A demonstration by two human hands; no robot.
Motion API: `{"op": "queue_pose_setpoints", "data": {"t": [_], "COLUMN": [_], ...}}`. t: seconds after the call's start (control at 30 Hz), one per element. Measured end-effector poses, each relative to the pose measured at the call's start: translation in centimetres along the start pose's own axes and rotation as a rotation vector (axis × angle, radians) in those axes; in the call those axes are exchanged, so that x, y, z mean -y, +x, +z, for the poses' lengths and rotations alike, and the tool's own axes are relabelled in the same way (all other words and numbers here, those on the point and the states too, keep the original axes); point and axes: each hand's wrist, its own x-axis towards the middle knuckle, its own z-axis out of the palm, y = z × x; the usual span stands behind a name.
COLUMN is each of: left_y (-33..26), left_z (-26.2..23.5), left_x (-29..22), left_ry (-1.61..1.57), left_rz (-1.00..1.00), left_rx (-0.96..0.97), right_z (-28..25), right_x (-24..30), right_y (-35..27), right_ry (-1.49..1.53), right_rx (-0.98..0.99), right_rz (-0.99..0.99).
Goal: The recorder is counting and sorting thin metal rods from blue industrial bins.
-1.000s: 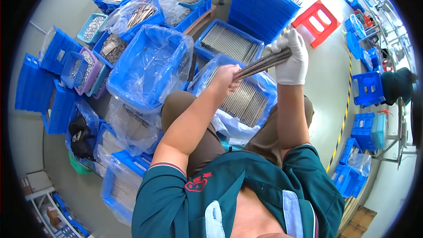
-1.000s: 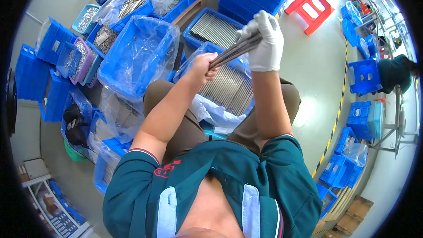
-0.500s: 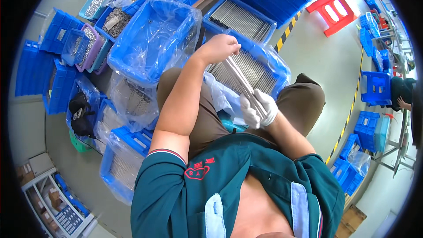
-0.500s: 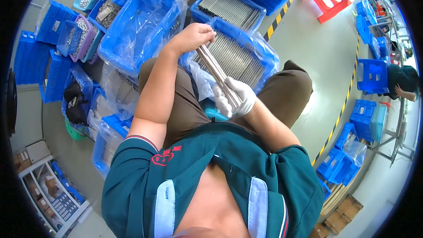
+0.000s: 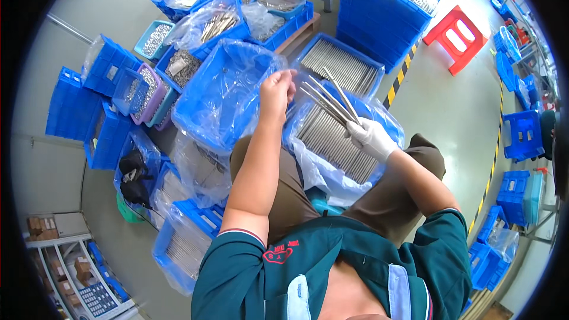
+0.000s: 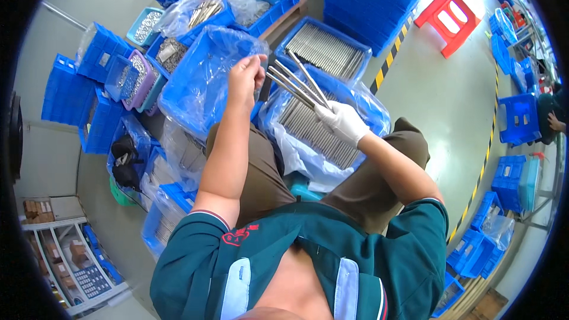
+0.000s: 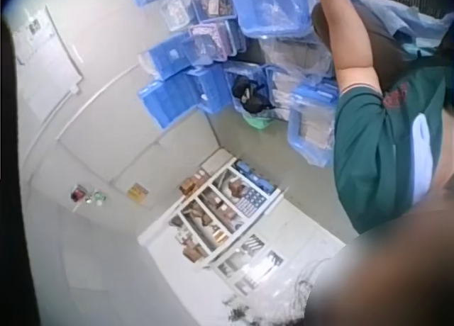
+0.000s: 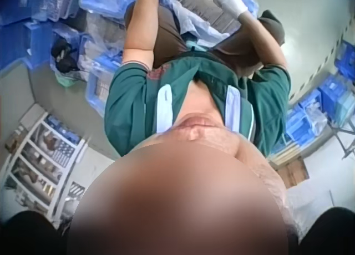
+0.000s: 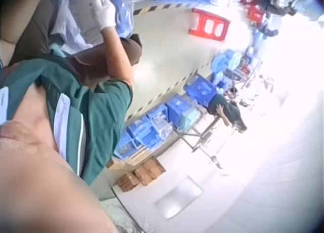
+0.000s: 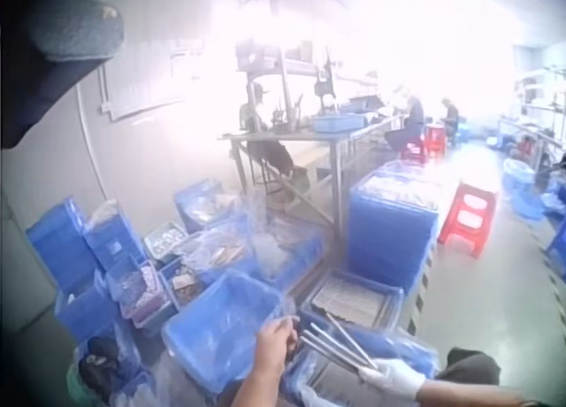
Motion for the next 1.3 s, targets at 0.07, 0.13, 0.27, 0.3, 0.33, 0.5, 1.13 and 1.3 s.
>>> {"op": "queue_pose_setpoints", "data": {"t": [0.07,0.13,0.27,0.3,0.33,0.5,1.13,1.3], "left_y": [0.2,0.1,-0.2,-0.1,-0.1,0.0,-1.1,-1.3], "left_z": [0.3,0.5,1.6,1.7,1.8,2.7,4.2,4.5], "left_x": [0.6,0.9,0.6,0.6,0.7,1.0,0.6,0.5], "left_ry": [-0.062,-0.095,-0.098,-0.088,-0.113,-0.193,-0.096,-0.079], "left_rz": [-0.009,-0.044,-0.095,-0.097,-0.117,-0.172,-0.040,-0.020], "left_rx": [0.025,0.033,0.076,0.081,0.099,0.121,0.222,0.228], "right_z": [-1.1,-1.5,-1.4,-1.4,-1.4,-1.7,-2.0,-2.1], "right_x": [-0.3,-0.7,-1.3,-1.3,-1.4,-0.6,-1.9,-2.6], "right_y": [0.4,0.6,0.5,0.4,0.3,-0.3,0.4,0.6], "right_ry": [0.096,0.117,0.409,0.416,0.423,0.634,0.116,0.134], "right_rx": [-0.019,-0.034,-0.031,-0.019,-0.008,-0.053,-0.271,-0.257], "right_rz": [-0.045,-0.093,-0.019,-0.053,-0.086,-0.028,-0.097,-0.104]}}
